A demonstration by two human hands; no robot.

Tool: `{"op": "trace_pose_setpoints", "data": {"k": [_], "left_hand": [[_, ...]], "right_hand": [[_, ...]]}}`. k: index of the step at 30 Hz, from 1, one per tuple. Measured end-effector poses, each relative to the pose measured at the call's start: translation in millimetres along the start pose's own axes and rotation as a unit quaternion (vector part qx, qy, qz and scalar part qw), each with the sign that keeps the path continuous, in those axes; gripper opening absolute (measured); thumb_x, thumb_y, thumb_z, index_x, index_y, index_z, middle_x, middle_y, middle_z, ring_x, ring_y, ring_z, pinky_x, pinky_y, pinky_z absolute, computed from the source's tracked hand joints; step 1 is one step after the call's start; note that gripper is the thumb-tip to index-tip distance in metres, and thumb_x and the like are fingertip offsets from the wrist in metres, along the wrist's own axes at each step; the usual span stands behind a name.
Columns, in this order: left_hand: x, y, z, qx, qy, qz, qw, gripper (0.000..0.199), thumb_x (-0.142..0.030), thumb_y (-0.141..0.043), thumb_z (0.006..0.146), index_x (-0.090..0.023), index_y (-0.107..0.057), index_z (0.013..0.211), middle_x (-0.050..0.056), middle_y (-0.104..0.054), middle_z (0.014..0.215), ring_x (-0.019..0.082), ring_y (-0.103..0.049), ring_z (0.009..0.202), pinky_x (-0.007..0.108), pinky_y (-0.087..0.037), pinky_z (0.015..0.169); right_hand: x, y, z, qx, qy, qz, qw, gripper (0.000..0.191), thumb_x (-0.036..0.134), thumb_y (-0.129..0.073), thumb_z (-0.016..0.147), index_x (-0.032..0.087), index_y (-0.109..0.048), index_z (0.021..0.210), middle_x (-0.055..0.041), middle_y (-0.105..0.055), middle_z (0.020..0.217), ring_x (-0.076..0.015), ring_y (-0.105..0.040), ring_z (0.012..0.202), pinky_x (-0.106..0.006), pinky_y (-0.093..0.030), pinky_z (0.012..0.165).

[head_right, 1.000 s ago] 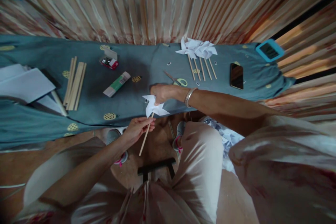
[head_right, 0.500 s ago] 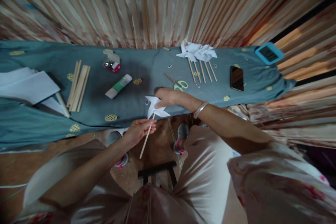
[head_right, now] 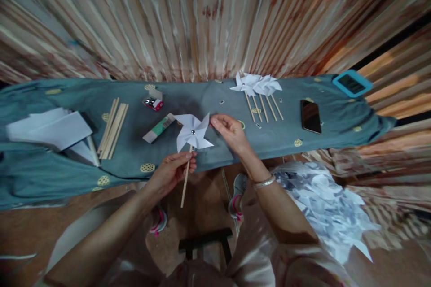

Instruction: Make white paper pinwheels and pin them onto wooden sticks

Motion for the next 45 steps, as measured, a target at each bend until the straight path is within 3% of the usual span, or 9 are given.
{"op": "trace_pose_setpoints", "data": {"k": [5,11,15,22,31,33,37,39,45], "left_hand": [[-22,-1.7,11,-0.029,-0.042,-0.017,0.999,0.004,-0.012,-0.076,0.075,-0.009,-0.077,0.078,0.004,-0.072,0.064,0.009,-0.066,0.051,0.017,-0.055,0.054],[-43,5.6,21,-0.061,-0.114,-0.046,0.990,0.016,-0.018,-0.084,0.065,-0.010,-0.077,0.077,0.005,-0.074,0.068,0.011,-0.067,0.061,0.019,-0.055,0.062],[-49,8.6,24,-0.066,-0.139,-0.049,0.987,0.027,-0.024,-0.089,0.057,-0.011,-0.078,0.078,0.004,-0.074,0.070,0.009,-0.066,0.063,0.019,-0.052,0.066],[-50,10.5,25,-0.078,-0.148,-0.040,0.985,0.043,-0.034,-0.094,0.045,-0.014,-0.080,0.080,0.003,-0.074,0.069,0.009,-0.063,0.064,0.018,-0.048,0.065],[-49,18.3,25,-0.102,-0.164,0.020,0.981,0.041,-0.036,-0.094,0.042,-0.016,-0.080,0.075,0.004,-0.075,0.067,0.011,-0.065,0.064,0.020,-0.049,0.065],[-47,18.8,24,-0.101,-0.159,0.027,0.982,0.042,-0.037,-0.095,0.041,-0.017,-0.079,0.073,0.003,-0.075,0.067,0.011,-0.065,0.063,0.021,-0.051,0.066],[-40,17.0,25,-0.089,-0.135,0.064,0.985,0.043,-0.040,-0.095,0.040,-0.017,-0.079,0.073,0.004,-0.075,0.068,0.011,-0.065,0.064,0.021,-0.051,0.066],[-36,15.7,26,-0.082,-0.123,0.087,0.985,0.042,-0.041,-0.095,0.042,-0.017,-0.080,0.073,0.005,-0.075,0.068,0.012,-0.066,0.064,0.020,-0.049,0.064],[-33,15.5,30,-0.084,-0.124,0.112,0.982,0.039,-0.038,-0.093,0.047,-0.015,-0.080,0.075,0.007,-0.076,0.071,0.014,-0.067,0.067,0.022,-0.049,0.066]], "right_hand": [[-20,-20,-10,0.002,-0.044,0.020,0.999,0.050,0.069,-0.068,0.072,0.021,-0.071,0.081,-0.0037,-0.074,0.081,-0.0185,-0.067,0.077,-0.030,-0.052,0.072],[-19,-61,-33,0.179,-0.039,-0.022,0.983,0.048,0.065,-0.060,0.081,0.019,-0.070,0.076,-0.0025,-0.070,0.072,-0.0148,-0.062,0.067,-0.028,-0.049,0.067],[-21,-86,-47,0.236,-0.029,-0.080,0.968,0.033,0.050,-0.064,0.084,0.018,-0.070,0.081,0.0002,-0.066,0.070,-0.0113,-0.055,0.061,-0.024,-0.042,0.058],[-27,-101,-45,0.222,-0.037,-0.073,0.972,0.020,0.033,-0.061,0.083,0.018,-0.063,0.070,0.0029,-0.058,0.062,-0.0099,-0.050,0.059,-0.021,-0.038,0.055],[-26,-96,-32,0.229,-0.057,-0.043,0.971,0.033,0.050,-0.067,0.079,0.018,-0.067,0.070,0.0010,-0.062,0.060,-0.0110,-0.053,0.055,-0.023,-0.040,0.053],[-21,-83,-23,0.204,-0.053,-0.031,0.977,0.034,0.053,-0.069,0.077,0.019,-0.068,0.072,-0.0005,-0.066,0.064,-0.0124,-0.056,0.058,-0.024,-0.043,0.055],[-5,-30,2,-0.028,0.010,-0.006,1.000,0.036,0.054,-0.068,0.077,0.020,-0.065,0.069,0.0000,-0.064,0.065,-0.0130,-0.055,0.061,-0.027,-0.044,0.062],[0,-14,7,-0.096,0.041,-0.018,0.994,0.032,0.052,-0.070,0.076,0.020,-0.067,0.074,0.0004,-0.066,0.070,-0.0139,-0.056,0.067,-0.028,-0.045,0.068],[-4,-10,10,-0.087,0.015,0.009,0.996,0.035,0.056,-0.071,0.072,0.021,-0.067,0.076,-0.0010,-0.067,0.072,-0.0156,-0.057,0.069,-0.028,-0.045,0.066]]}}
Point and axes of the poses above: each hand's wrist, its own z-axis towards the middle knuckle, its own y-axis out of the back of the hand, x = y × z, the point moved 6 cm from there along z, towards the middle knuckle
